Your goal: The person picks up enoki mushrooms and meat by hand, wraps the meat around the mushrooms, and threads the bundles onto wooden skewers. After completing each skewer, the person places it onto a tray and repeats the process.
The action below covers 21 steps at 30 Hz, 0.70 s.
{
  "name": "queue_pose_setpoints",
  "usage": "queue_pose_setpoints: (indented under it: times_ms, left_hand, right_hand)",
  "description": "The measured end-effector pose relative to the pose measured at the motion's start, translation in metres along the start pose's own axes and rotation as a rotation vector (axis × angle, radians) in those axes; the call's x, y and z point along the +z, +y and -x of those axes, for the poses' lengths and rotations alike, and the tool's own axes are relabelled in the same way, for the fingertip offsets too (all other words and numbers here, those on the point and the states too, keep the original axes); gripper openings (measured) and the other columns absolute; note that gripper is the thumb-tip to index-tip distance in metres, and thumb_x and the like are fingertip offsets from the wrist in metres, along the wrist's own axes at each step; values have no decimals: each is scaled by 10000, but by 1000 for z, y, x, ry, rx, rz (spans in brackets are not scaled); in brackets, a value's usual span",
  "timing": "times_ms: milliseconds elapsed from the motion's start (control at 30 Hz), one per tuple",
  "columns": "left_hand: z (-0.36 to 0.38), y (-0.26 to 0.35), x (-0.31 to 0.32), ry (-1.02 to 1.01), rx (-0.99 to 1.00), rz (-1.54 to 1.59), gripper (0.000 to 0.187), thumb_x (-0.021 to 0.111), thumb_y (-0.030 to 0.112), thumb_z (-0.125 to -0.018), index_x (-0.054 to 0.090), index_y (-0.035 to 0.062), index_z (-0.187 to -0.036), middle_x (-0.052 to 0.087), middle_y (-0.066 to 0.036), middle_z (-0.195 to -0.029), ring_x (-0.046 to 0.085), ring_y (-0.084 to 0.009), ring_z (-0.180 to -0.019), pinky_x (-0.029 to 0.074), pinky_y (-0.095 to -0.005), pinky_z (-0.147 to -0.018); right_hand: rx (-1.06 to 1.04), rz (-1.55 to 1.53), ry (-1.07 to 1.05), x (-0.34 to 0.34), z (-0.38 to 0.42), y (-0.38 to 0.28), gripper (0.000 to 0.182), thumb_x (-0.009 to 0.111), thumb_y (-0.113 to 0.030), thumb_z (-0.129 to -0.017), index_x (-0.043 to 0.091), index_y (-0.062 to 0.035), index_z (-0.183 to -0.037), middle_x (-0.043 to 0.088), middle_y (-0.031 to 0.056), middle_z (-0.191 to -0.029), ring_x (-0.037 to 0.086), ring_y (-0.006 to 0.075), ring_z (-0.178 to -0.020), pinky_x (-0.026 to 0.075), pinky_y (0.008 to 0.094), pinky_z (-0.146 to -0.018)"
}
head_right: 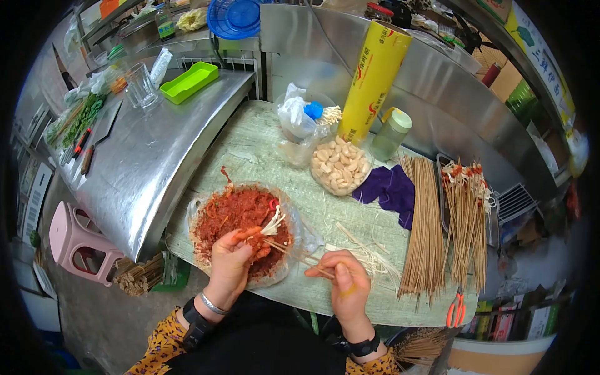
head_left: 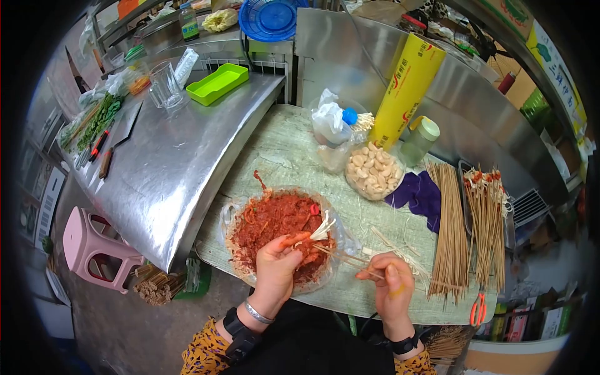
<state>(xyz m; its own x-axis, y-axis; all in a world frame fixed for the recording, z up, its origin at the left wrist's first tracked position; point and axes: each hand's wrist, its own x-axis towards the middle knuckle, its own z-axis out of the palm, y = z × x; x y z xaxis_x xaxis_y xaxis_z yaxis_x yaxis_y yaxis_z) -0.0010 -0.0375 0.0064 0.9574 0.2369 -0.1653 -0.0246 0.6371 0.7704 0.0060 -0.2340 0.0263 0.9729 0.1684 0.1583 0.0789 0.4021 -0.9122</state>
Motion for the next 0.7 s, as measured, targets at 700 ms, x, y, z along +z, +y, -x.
queue_pose_setpoints:
  times_ms: [700]
  left_hand:
    - [2, -6, -1, 8, 111, -84, 286, 429, -124, -798, 536, -79, -1059, 594, -173, -1067, 623, -301, -938, 530, -357, -811]
  right_hand:
    - [-546, 855, -318, 30, 3, -24, 137, 571, -24, -806, 636, -10, -926, 597, 105, -857, 597, 199, -665, 486, 274, -557]
